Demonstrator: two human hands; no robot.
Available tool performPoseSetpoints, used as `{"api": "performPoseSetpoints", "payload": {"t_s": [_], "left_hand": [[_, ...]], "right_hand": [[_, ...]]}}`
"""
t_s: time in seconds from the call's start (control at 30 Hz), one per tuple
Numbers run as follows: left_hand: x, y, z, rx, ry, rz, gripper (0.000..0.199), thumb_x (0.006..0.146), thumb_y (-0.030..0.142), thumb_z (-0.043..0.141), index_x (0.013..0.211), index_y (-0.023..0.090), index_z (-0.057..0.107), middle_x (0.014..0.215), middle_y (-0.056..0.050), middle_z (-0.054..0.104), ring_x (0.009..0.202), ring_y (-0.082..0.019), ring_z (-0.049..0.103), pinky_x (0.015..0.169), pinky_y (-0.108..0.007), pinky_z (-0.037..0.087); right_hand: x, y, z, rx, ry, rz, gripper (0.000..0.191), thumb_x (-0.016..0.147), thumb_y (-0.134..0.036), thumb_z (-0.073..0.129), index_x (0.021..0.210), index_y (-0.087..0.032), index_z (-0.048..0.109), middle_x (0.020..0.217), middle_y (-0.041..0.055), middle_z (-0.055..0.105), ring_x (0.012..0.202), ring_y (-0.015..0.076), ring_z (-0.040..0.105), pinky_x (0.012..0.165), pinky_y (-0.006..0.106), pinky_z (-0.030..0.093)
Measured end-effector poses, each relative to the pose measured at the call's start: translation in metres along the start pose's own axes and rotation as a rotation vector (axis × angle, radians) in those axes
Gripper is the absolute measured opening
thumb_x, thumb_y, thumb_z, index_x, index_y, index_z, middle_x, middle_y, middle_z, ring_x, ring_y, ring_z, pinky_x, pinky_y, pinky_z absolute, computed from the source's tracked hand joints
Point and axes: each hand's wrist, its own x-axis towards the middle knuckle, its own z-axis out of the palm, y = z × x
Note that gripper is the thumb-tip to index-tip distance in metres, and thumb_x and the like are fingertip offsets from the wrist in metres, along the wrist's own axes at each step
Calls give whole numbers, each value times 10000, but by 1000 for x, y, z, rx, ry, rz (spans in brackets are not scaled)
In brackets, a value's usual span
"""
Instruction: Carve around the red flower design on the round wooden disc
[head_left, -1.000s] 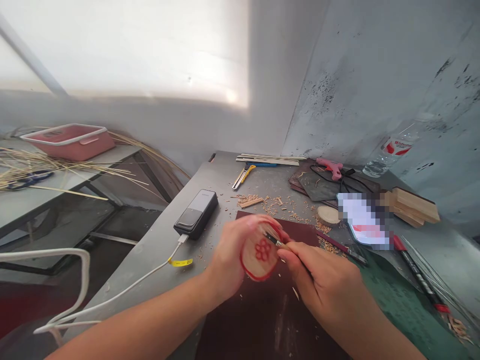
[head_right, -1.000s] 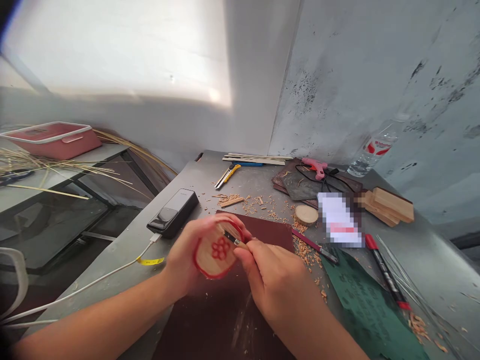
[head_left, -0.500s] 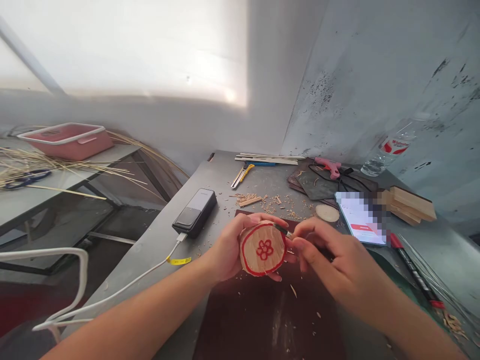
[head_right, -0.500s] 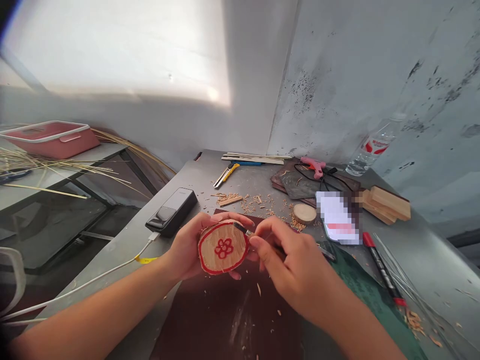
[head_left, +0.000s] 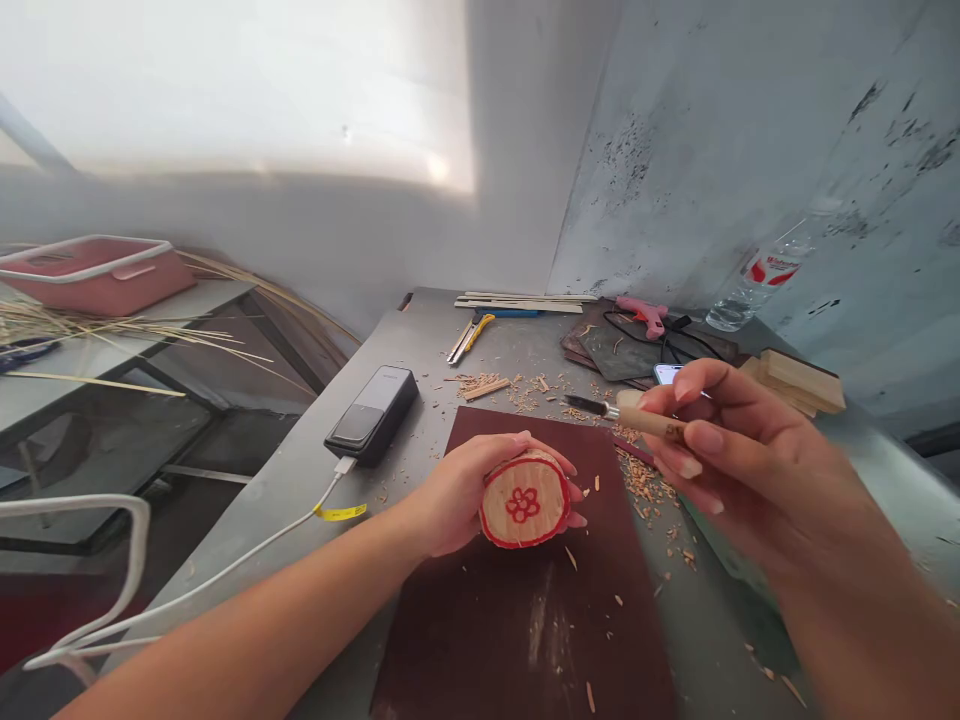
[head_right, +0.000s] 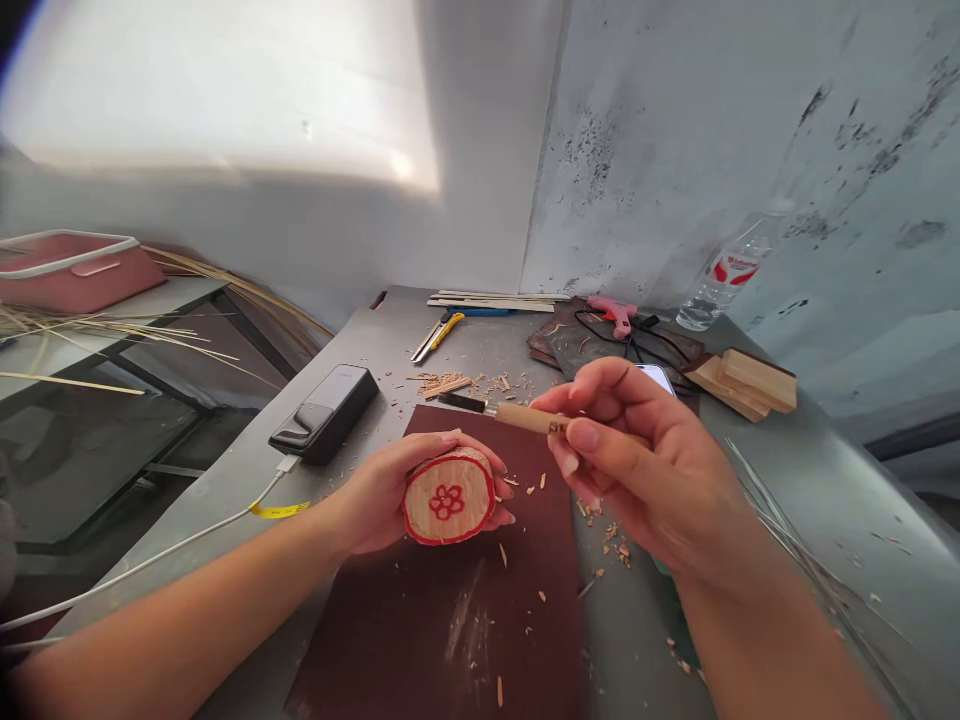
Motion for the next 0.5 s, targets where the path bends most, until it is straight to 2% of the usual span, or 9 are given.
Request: {"api": "performPoseSetpoints", "payload": {"t_s": [0.1,0.17,0.27,0.4,0.5], "left_hand": [[-1,0,1,-71,-28,-105,467,988,455,485,1029,95,779,1024,-180,779,921,-318,789,910,-433,580],[-1,0,1,-90,-37,-139,481,991,462,464,1006,92,772,981,-188,785,891,-317,793,904,-436,577],[0,1,-1,-113,-44,-137,451,990,457,462,984,116,755,948,-187,797,863,-327,799,883,-451,575],[0,0,-4,-127,-71,-122,430,966,473,505,1001,119,746,965,-192,802,875,-339,800,876,-451,572],[1,-1,-5,-128,-83,-138,417,934,491,562,991,119,741,955,-191,804,865,-341,802,885,-452,573]], "right_hand": [[0,3,0,182,-32,149,271,865,-379,843,839,-267,597,962,3,769,483,77,547,407,225,430],[0,4,-1,92,-65,137,241,866,-358,851,841,-260,632,944,3,774,525,79,589,452,214,462],[-1,3,-2,32,-76,92,241,847,-353,869,890,-270,647,891,13,791,621,133,693,480,210,501],[1,1,1,61,-62,70,212,882,-359,835,892,-270,643,860,16,800,552,137,672,457,240,534],[1,1,6,69,-53,52,181,911,-375,807,909,-266,662,869,39,804,591,175,701,468,278,572]]}}
